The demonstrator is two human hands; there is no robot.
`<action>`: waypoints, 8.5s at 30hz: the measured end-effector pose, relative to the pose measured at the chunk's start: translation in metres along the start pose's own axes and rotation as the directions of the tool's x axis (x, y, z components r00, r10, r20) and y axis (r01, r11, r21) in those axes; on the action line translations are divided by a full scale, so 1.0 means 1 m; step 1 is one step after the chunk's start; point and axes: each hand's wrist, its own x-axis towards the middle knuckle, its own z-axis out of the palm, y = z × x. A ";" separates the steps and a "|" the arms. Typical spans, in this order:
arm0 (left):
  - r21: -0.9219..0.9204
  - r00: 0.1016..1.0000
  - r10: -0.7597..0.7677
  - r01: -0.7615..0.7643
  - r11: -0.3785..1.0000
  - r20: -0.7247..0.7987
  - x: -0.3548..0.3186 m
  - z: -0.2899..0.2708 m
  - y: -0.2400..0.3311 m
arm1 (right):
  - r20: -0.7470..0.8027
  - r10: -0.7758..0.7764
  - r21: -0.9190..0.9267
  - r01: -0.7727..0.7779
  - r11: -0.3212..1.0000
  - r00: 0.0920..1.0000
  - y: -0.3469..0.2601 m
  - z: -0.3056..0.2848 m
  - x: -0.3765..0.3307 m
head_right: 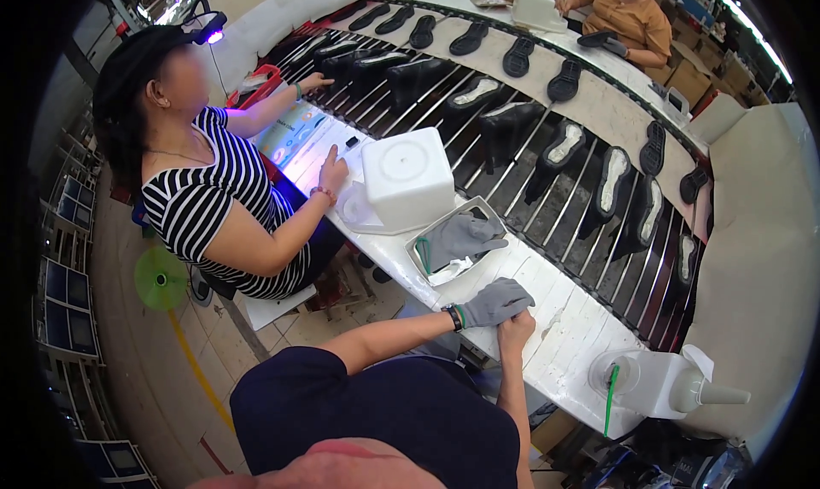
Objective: Applying adhesive to the sole area of a shoe upper using a brush and placing it on a conveyor.
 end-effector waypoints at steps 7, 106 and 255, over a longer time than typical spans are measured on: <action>-0.030 1.000 0.007 -0.008 1.000 -0.010 0.001 -0.006 0.004 | 0.013 0.021 -0.040 -0.020 0.999 1.000 0.001 0.001 0.001; -0.113 1.000 0.009 -0.007 0.994 0.017 0.016 0.013 0.010 | -0.045 0.051 -0.131 -0.057 0.990 0.998 0.015 -0.014 0.001; -0.200 0.869 0.116 -0.238 0.951 -0.482 -0.053 0.068 0.044 | 0.121 0.076 0.092 -0.087 0.992 0.990 -0.130 -0.167 -0.054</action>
